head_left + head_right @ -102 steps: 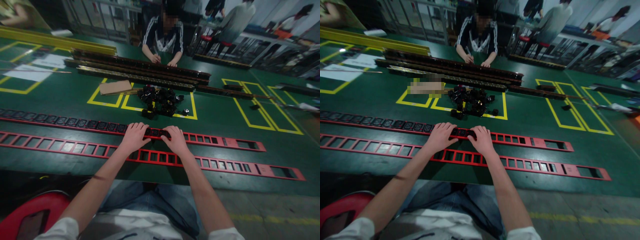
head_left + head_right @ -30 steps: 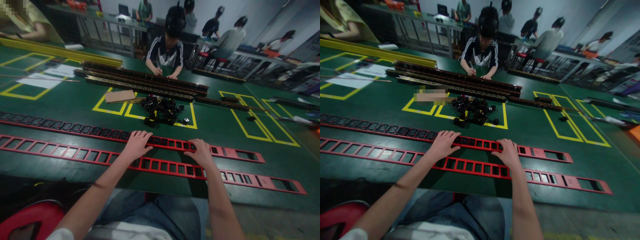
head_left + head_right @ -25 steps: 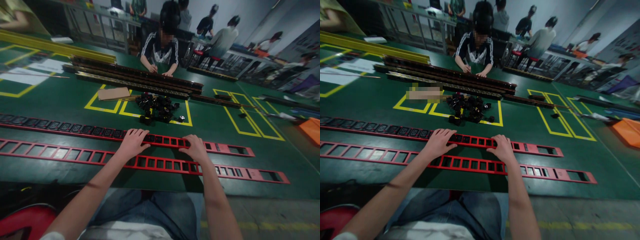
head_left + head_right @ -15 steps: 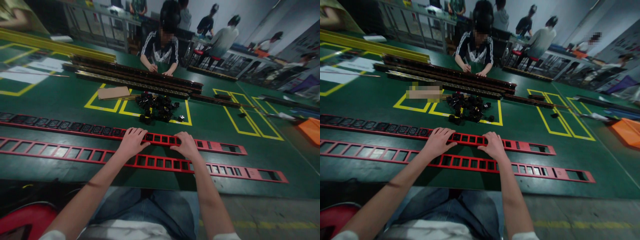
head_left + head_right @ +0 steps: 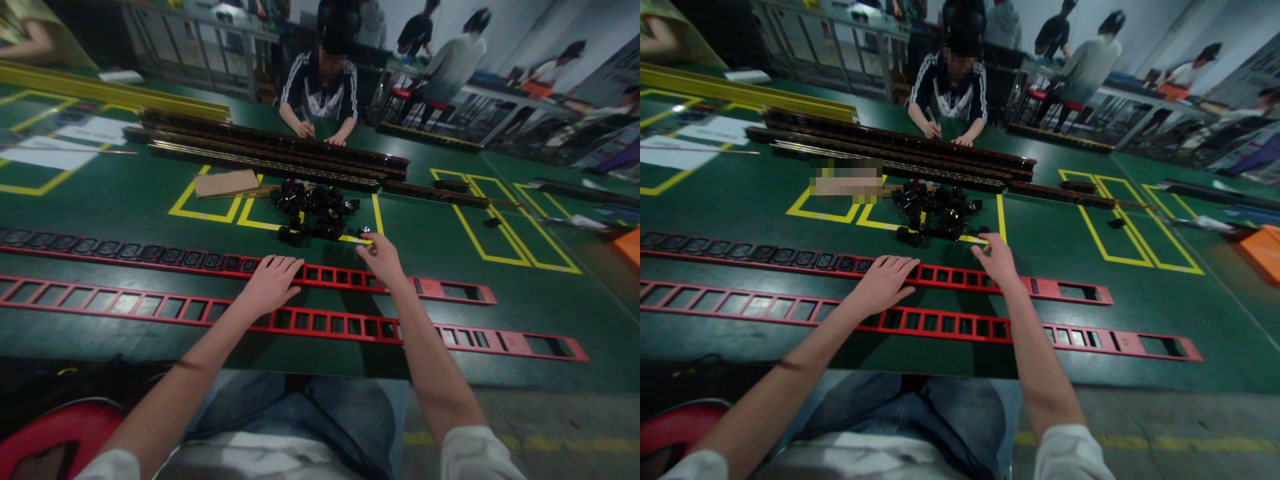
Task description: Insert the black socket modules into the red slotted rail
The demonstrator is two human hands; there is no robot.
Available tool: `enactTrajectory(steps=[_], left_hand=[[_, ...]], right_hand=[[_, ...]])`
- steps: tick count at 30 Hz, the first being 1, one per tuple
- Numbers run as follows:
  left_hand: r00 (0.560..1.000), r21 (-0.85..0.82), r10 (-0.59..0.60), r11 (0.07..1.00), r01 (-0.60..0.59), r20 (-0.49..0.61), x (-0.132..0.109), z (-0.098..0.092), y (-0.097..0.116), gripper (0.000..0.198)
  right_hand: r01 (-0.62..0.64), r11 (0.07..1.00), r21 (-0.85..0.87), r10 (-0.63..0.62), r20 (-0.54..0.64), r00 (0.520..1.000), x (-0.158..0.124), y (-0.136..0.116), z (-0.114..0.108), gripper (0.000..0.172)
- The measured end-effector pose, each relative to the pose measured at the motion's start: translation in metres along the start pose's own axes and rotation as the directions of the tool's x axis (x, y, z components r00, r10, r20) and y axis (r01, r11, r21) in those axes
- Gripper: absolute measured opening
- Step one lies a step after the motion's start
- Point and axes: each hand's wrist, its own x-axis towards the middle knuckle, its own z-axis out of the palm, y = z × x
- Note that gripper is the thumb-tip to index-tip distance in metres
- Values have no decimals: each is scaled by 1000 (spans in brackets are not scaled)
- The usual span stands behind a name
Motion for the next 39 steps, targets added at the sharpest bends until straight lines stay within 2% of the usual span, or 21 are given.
enactTrajectory(steps=[2, 5, 11, 17, 20, 24, 27, 30, 39], left_hand=[[1000, 8, -4, 1000, 4, 1, 0, -1, 1, 53], [1000, -6, -20, 1000, 20, -11, 1, -3, 1, 46], [999, -28, -28, 999, 27, -25, 2, -2, 0, 44], [999, -44, -32, 999, 31, -20, 1, -2, -2, 44], [999, -37, -24, 999, 23, -20, 1, -1, -2, 43], [999, -25, -21, 999, 21, -28, 1, 0, -3, 43], [1000, -18, -17, 1000, 16, -23, 1, 1, -3, 43], [1000, -16, -15, 1000, 14, -27, 1, 1, -4, 42], [999, -24, -16, 1000, 15, -49, 1, 2, -4, 42]], right_hand=[[-10, 998, -70, 5, -61, 998, 20, 7, 2, 51], [-18, 983, -184, 12, -36, 999, 35, 14, 9, 55], [-66, 972, -227, 60, -33, 998, 32, 20, 16, 35], [-135, 989, -68, 129, -84, 988, 30, 19, 14, 28], [-153, 988, 37, 156, -84, 984, 29, 19, 14, 31], [-42, 991, 127, 50, -62, 997, 28, 23, 16, 39], [44, 993, 112, -42, -25, 999, 30, 29, 20, 38], [63, 992, 109, -64, 3, 998, 32, 33, 22, 35], [-37, 952, 303, 31, 27, 999, 31, 32, 17, 33]])
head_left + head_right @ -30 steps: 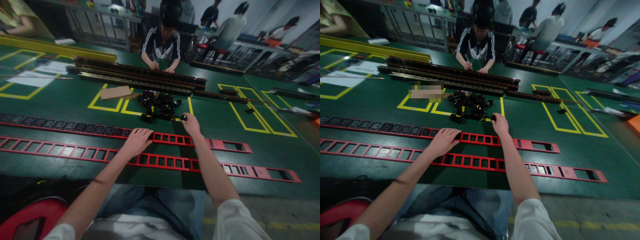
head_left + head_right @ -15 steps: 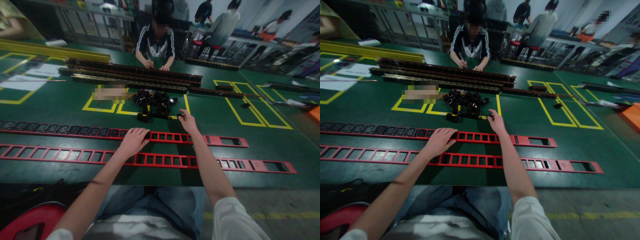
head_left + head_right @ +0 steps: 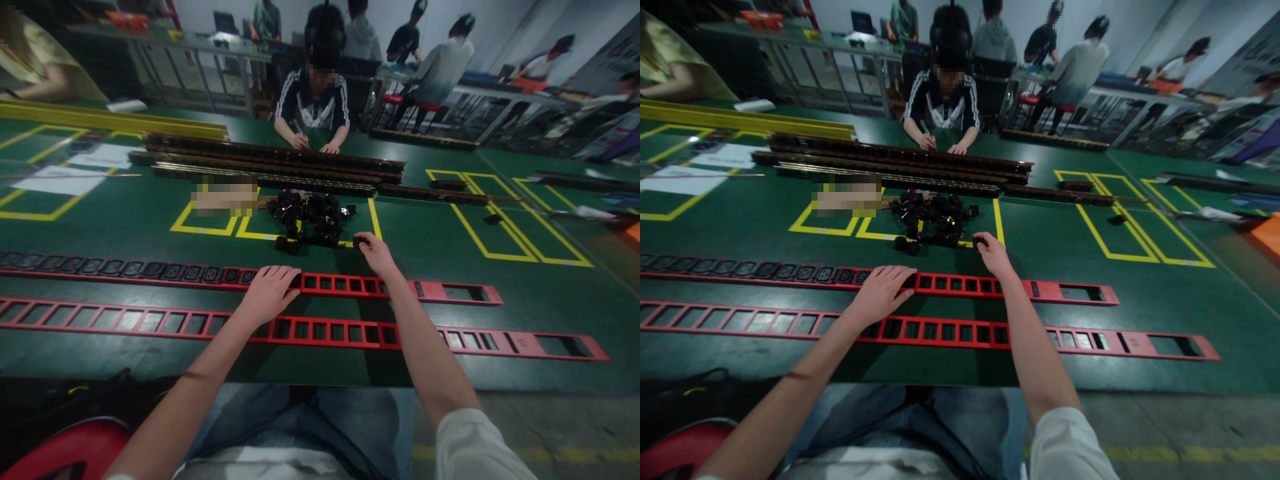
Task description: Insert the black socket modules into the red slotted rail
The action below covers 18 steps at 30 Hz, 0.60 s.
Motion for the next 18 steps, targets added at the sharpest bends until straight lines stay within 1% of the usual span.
enactTrajectory(steps=[5, 12, 18], left_hand=[[1000, 3, 2, 1000, -2, 0, 0, 0, -1, 41], [1000, -10, -2, 1000, 2, 0, 0, 1, -1, 42], [1000, -9, -7, 1000, 7, 4, 1, 0, 0, 42]], right_hand=[[4, 999, 38, -2, -37, 999, 0, 4, 1, 30], [14, 983, 185, -15, 4, 1000, -3, 7, 4, 32], [6, 978, 210, -12, 26, 1000, -2, 8, 7, 31]])
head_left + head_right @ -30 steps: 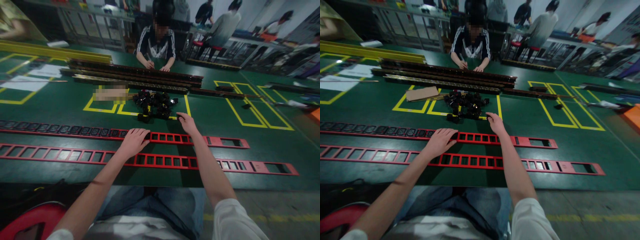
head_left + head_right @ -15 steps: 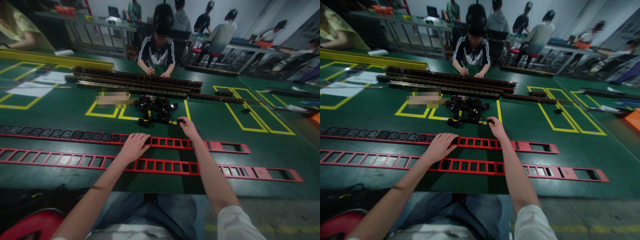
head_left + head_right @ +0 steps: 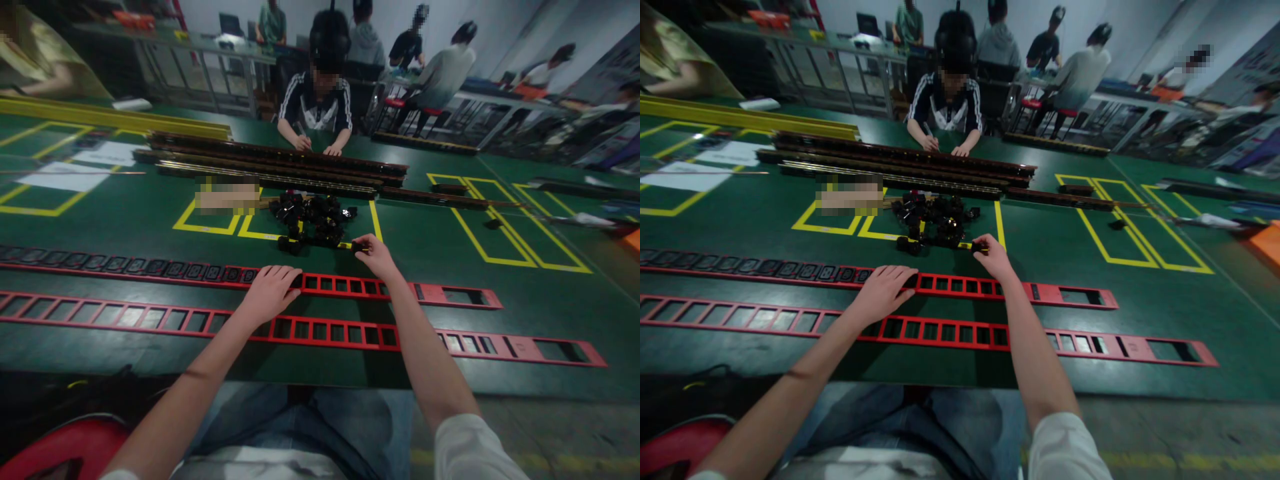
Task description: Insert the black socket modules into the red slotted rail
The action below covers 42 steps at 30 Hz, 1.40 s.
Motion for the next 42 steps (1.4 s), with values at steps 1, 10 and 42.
enactTrajectory(steps=[1, 10, 42], left_hand=[[1000, 3, -2, 1000, 2, 0, 0, 0, 0, 41], [1000, 15, -10, 1000, 10, 5, 0, -3, 2, 42], [1000, -4, 0, 1000, 0, 8, 0, -3, 0, 42]], right_hand=[[-7, 1000, -3, 7, 0, 1000, 0, 1, 0, 31], [10, 1000, 24, -11, 48, 999, 1, 2, 0, 49], [42, 944, -329, -77, -93, 993, -3, -17, -3, 39]])
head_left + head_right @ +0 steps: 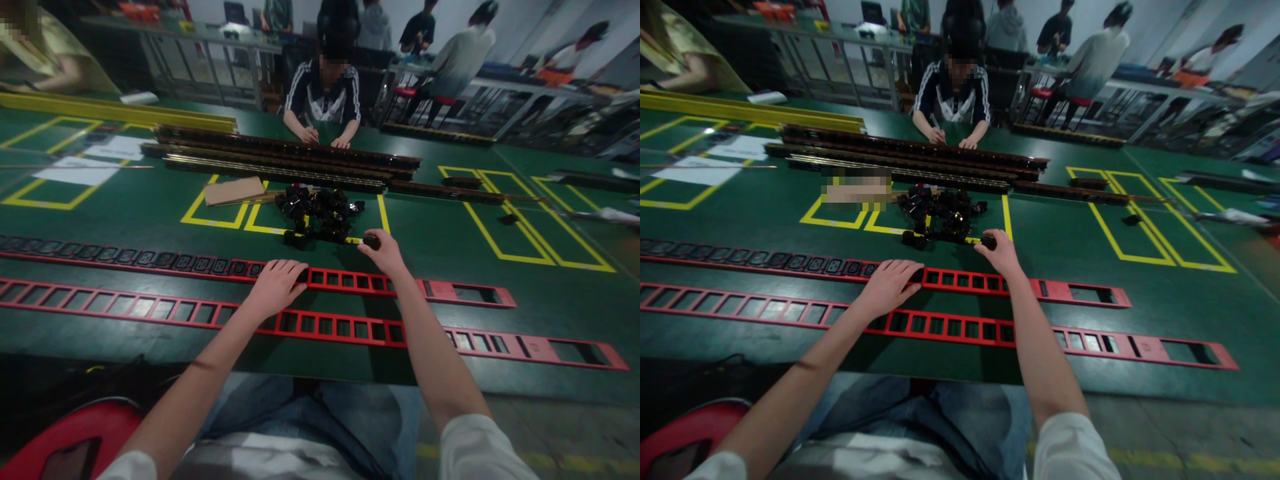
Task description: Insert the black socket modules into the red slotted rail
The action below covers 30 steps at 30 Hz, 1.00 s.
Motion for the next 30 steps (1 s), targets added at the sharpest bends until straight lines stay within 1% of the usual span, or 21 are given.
enactTrajectory(steps=[5, 7, 12, 14, 18, 20, 23, 27, 28, 30], left_hand=[[1000, -6, -6, 1000, 6, 8, 0, 0, 0, 42], [1000, -3, -6, 1000, 6, 7, 0, 0, -1, 42], [1000, 0, -6, 1000, 6, 8, 0, -1, 0, 42], [1000, 0, -7, 1000, 7, 10, 0, -2, 0, 43], [1000, 3, -10, 1000, 10, 17, 0, -2, 1, 42], [1000, 9, -10, 1000, 10, 14, 0, -2, 1, 42], [1000, 10, -7, 1000, 7, 11, 0, -1, 0, 42], [1000, 8, -7, 1000, 7, 7, -1, 0, -1, 43], [1000, 7, -6, 1000, 6, 6, -1, 0, -1, 43], [1000, 4, -4, 1000, 4, 9, -1, 0, -1, 43]], right_hand=[[-144, 982, 121, 139, 47, 989, -1, -6, 0, 34], [-169, 974, 151, 162, 59, 985, -2, -8, -1, 35], [-191, 965, 178, 186, 44, 982, -4, -11, -2, 34], [-221, 954, 203, 215, 53, 975, -4, -11, -2, 35], [-276, 927, 254, 269, 63, 961, -3, -10, -2, 45], [-292, 901, 319, 286, 68, 956, -2, -9, -3, 52], [-316, 833, 453, 321, 68, 944, 0, -7, -3, 64], [-281, 743, 608, 359, -8, 933, 2, -4, -5, 75], [-280, 721, 633, 369, -9, 929, 3, -3, -5, 77], [-302, 689, 659, 378, 29, 925, 3, -3, -7, 78]])
